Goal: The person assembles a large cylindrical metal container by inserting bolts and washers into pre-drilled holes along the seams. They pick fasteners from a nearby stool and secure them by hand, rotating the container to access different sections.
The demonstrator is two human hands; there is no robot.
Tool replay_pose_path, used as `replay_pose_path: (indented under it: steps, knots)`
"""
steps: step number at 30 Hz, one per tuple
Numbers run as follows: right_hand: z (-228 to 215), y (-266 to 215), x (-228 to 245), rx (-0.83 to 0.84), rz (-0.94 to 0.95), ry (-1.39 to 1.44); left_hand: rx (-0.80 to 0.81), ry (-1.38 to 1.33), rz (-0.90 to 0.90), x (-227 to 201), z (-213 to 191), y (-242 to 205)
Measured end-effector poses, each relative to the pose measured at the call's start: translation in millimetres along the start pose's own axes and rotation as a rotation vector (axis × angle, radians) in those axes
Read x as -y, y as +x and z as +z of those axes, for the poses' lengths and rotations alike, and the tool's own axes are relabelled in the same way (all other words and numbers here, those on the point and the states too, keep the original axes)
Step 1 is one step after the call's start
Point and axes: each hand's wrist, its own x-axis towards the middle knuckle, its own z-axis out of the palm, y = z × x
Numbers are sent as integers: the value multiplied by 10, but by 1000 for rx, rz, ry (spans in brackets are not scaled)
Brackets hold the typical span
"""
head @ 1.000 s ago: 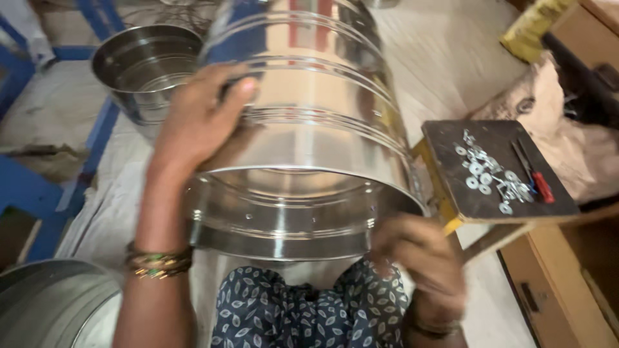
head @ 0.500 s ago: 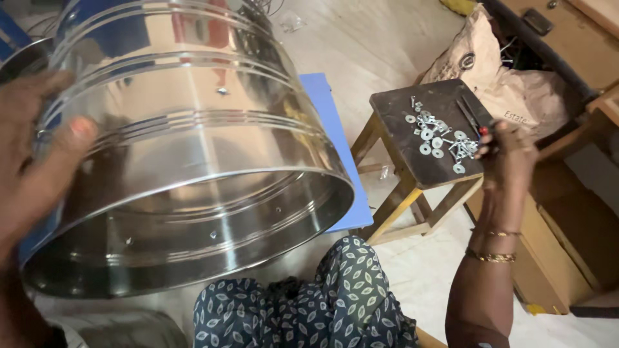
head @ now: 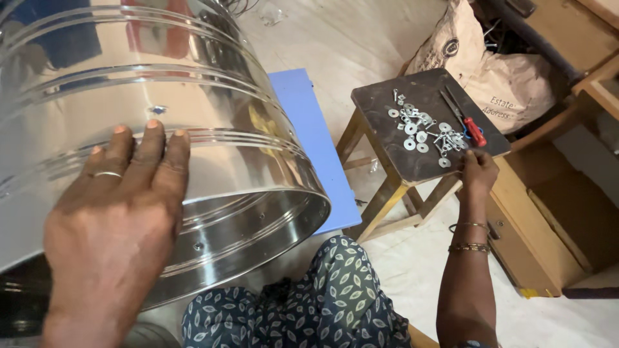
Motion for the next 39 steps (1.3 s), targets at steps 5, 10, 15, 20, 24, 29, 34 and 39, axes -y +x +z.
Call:
replay_pose_path:
  steps: [5,10,15,20,24,29,34,39]
  knots:
    - [-45,-37,-106,-69,-358,-457,30,-29,32,-91,-5,8]
    - [132,-212,139,4,-442,-700,28,-97,6,-340,-89,-21]
    - [317,-459,440,-2,-432,-922,106,-253,-77,-467,-165,-162]
    - [376,-441,457,5,-405,-855,195,-337,152,-93,58,-430]
    - [330,-432,428,10,-552,-899,194,-145,142,348,179,-649]
    - [477,-513,1096,66,-590,-565,202,-386,-1,358,56,-707]
    - [821,-1200,2564,234,-583,-113,208,-494,-112,264,-58,-594]
    - [787,-1488,3203,330,-677,-114,163,-430,-67,275,-6,-617]
